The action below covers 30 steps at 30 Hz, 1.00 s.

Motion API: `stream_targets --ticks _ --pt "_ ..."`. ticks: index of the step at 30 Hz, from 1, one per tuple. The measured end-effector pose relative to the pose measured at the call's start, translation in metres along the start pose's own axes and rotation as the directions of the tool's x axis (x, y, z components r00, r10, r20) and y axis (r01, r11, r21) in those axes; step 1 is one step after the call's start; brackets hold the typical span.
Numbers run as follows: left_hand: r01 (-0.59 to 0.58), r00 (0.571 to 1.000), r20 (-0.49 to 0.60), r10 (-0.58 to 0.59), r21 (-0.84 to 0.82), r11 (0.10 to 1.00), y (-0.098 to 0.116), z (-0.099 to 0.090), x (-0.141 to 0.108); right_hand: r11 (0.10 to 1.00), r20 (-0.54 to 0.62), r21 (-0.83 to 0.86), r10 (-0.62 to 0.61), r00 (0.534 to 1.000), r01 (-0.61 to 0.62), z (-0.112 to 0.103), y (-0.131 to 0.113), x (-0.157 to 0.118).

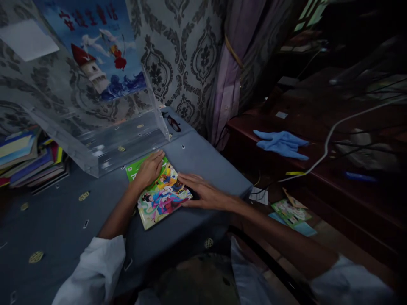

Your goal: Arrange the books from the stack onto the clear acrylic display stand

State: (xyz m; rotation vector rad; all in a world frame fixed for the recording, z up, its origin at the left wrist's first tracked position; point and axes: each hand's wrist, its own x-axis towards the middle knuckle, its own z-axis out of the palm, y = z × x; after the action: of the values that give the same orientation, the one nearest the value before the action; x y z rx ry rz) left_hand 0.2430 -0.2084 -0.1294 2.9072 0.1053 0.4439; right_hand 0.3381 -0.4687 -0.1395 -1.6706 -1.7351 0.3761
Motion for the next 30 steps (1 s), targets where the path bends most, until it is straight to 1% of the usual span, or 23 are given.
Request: stream_targets --ticks 2,4,7,9,12,16,19,22,26,30 --pt "-0.024 1.0 0.012 0.025 -0.031 0.999 0.008 -0.003 -0.005 1.0 0.023 0.017 -0.008 1.0 0.007 0.0 0.002 -0.006" --pt "-0.049 0.998 0.031 0.051 -0.051 0.997 0.016 -0.004 -0.012 0.999 0.023 0.03 -0.018 1.0 0.017 0.002 0.005 -0.008" --pt "-0.095 0.994 0.052 0.099 -0.071 0.993 0.029 -0.005 -0.024 0.999 -0.015 0.037 -0.01 1.0 0.011 0.007 0.009 -0.008" --pt "-0.129 0.99 0.049 0.134 -0.092 0.987 0.038 -0.005 -0.033 0.999 -0.051 0.037 0.03 0.998 -0.028 0.01 0.011 -0.009" --pt "-0.191 0.978 0.055 0.2 -0.139 0.972 0.056 -0.009 -0.049 0.996 -0.09 0.037 0.089 0.992 -0.086 0.013 0.014 -0.01" --pt "-0.267 0.952 0.094 0.29 -0.202 0.942 0.084 -0.018 -0.07 0.996 -0.107 0.03 0.082 0.991 -0.08 0.015 0.018 -0.011" --pt "-0.288 0.941 0.115 0.32 -0.231 0.929 0.1 -0.023 -0.081 0.997 -0.106 0.022 0.076 0.991 -0.074 0.015 0.019 -0.011" --pt "-0.289 0.937 0.125 0.325 -0.241 0.926 0.104 -0.023 -0.084 0.998 -0.117 0.021 0.063 0.991 -0.061 0.015 0.019 -0.011" --pt "-0.279 0.94 0.13 0.316 -0.24 0.93 0.101 -0.02 -0.081 0.999 -0.154 0.028 0.046 0.987 -0.042 0.015 0.018 -0.009" --pt "-0.278 0.945 0.119 0.305 -0.196 0.94 0.102 -0.02 -0.079 1.0 -0.132 0.025 -0.004 0.991 0.007 0.015 0.019 -0.008"
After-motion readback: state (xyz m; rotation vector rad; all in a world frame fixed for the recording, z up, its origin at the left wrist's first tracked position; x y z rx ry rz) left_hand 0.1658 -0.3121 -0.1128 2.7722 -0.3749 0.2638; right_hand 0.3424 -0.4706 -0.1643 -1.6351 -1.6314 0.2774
